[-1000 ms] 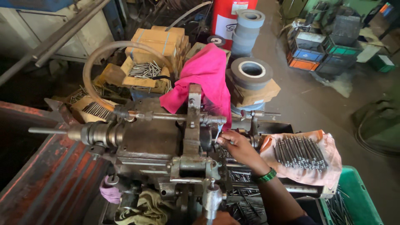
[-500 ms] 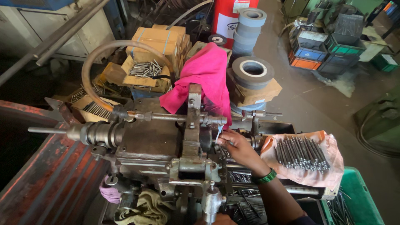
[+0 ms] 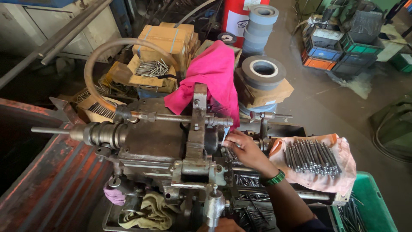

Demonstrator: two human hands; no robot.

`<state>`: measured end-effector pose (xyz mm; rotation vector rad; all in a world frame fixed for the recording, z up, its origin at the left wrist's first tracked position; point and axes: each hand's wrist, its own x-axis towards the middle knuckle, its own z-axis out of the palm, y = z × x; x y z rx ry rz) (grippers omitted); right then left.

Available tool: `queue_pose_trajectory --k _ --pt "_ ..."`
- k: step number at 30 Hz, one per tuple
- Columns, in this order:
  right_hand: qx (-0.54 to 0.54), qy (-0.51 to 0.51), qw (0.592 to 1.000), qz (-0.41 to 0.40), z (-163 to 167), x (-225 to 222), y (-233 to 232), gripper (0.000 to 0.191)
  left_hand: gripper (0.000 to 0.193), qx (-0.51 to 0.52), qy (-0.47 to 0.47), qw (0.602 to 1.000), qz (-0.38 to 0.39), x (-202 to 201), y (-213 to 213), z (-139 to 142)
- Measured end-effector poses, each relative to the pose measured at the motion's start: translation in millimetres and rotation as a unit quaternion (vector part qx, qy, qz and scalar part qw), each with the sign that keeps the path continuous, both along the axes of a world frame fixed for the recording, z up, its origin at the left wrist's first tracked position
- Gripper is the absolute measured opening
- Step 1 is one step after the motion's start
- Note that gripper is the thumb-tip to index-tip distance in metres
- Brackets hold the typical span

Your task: The person works at a thread-rolling machine, feeding small metal pins into the machine and turning its handles. They wipe the machined pins with a cloth and place the finished pins on a cloth pad beside the machine, with a green bin of raw pins nearby.

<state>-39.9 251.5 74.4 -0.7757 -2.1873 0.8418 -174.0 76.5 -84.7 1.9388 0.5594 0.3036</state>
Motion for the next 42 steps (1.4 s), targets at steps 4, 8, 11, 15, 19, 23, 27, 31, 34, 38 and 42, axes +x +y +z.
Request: queue_pose_trajectory --k 4,8,11,15,19,23,27,31,34,38,42 --pt "-0.013 -0.011 1.000 0.002 0.3 1.9 2.1 0.016 0.028 0.002 -0.006 1.000 0.003 0.1 0.4 -3.8" --pt "-0.024 0.013 0.999 0.029 -1.0 3.9 3.3 0.017 0.028 0.011 -0.014 1.000 0.005 0.7 -2.0 -9.2" --pt "-0.017 0.018 0.999 0.039 -2.6 5.0 4.9 0.018 0.028 0.021 -0.031 0.999 0.016 1.0 -3.5 -12.6" --pt "-0.009 -0.004 1.000 0.016 -5.7 11.9 6.6 0.019 0.030 0.010 -0.074 0.995 0.059 -1.7 -10.9 -14.2" --pt "0.018 -0.009 1.000 0.019 -6.2 31.7 9.0 0.019 0.021 0.245 -0.177 0.947 0.110 -5.9 -22.0 -11.5" --pt "0.013 0.017 0.999 -0.035 -4.2 51.4 9.4 0.017 0.019 0.317 -0.233 0.915 0.088 -6.1 -16.5 -5.7" --pt "0.040 -0.022 0.998 -0.035 -6.9 47.8 8.0 0.014 0.023 0.355 -0.207 0.907 0.088 -9.6 -18.6 1.9" --pt "0.039 -0.020 0.999 -0.002 -10.8 25.9 7.8 0.018 0.022 0.184 -0.147 0.965 0.115 -10.3 -26.0 5.6" --pt "0.028 -0.031 0.999 0.022 -6.5 15.4 9.9 0.023 0.022 0.178 -0.157 0.964 0.123 -11.3 -27.0 4.7" --pt "0.028 -0.020 0.998 0.045 0.4 11.1 12.3 0.025 0.024 0.166 -0.156 0.967 0.115 -9.5 -24.3 0.8" --pt "0.033 0.007 0.998 0.046 -2.2 18.6 13.8 0.026 0.024 0.128 -0.167 0.969 0.128 -7.8 -23.3 -4.6"
